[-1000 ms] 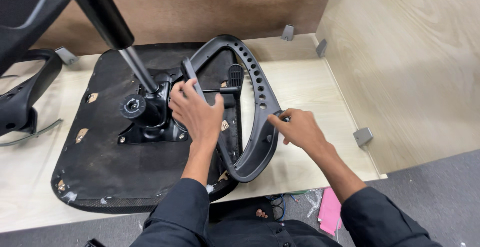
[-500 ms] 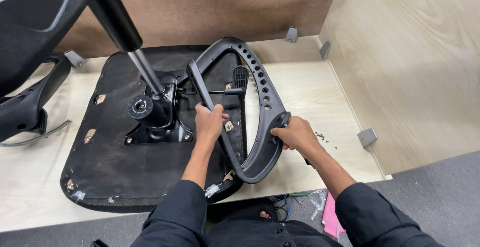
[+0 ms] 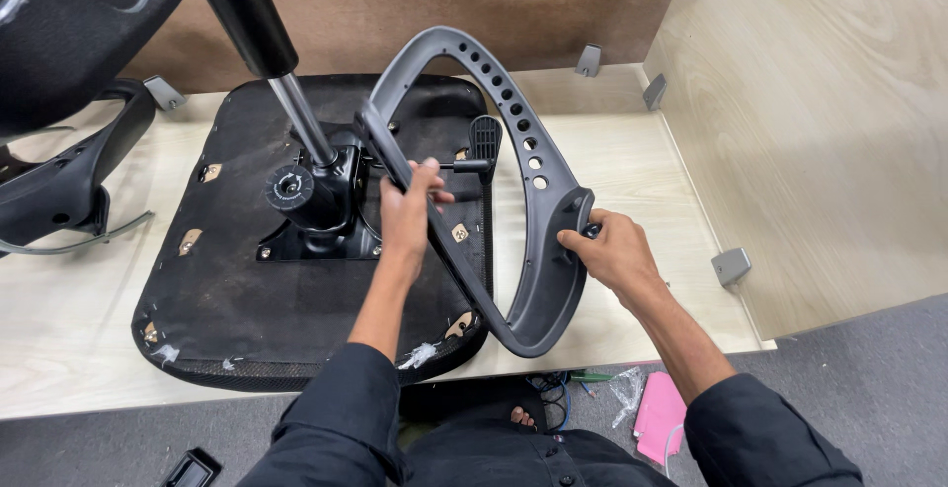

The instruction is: The person uses a screwdriver to attach a curved plastic frame to the underside of an office chair base, then secures the chair's central column to the base. The person aligns the frame, drives screws into the base, and tightens the central column nut.

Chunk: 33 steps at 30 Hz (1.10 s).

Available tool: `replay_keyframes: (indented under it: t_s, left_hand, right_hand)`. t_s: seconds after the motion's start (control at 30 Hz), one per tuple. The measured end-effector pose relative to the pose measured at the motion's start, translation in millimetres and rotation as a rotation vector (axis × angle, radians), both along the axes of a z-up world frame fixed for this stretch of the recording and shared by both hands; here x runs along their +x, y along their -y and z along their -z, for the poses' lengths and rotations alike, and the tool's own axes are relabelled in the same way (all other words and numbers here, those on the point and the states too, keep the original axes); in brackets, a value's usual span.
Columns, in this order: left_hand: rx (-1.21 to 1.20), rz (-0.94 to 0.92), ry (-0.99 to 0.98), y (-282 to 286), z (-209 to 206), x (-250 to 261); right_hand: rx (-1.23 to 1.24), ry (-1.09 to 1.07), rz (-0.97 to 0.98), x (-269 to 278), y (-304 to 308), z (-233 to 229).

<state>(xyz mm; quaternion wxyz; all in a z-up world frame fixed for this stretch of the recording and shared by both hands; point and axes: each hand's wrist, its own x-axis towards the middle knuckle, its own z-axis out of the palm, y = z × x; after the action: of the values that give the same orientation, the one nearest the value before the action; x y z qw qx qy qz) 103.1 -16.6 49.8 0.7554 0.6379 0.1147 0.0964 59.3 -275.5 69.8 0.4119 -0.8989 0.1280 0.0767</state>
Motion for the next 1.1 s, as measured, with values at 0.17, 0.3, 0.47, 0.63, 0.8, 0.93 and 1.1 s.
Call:
replay_keyframes:
  t_s: [0.17, 0.3, 0.47, 0.63, 0.8, 0.93, 1.1]
  left_hand:
    - [-0.140, 0.001, -0.082, -16.7, -6.6, -1.4]
    - [-0.320, 0.046, -0.117, -19.3, -4.1, -13.8]
    - [-0.403, 0.006, -0.059, -20.2, -14.9, -27.8]
    - [-0.502, -0.108, -0.120, -25.2, -20.2, -34.7]
    - [-0.564, -0.143, -0.182, -25.8, -9.2, -40.0]
    - [-0.665, -0.079, -0.214, -27.4, -3.2, -39.1]
    - [-0.466, -0.011, -0.259, -29.6, 2.8, -38.1]
  right_hand:
    - [0.029, 0.052, 0.005, -7.4, 5.5, -1.4]
    - [-0.012, 0.125, -0.001, -10.5, 10.7, -3.6]
    - [-0.064, 0.210, -0.010, -12.6, 15.5, -2.1]
    - [-0.151, 0.264, -0.026, -16.9, 15.4, 5.3]
    - [-0.304, 0.360, -0.071, -5.8, 32.2, -1.7]
    - [-0.437, 0.362, -0.097, 8.2, 43.2, -8.7]
    - [-0.496, 0.506, -0.124, 27.5, 62.5, -17.7]
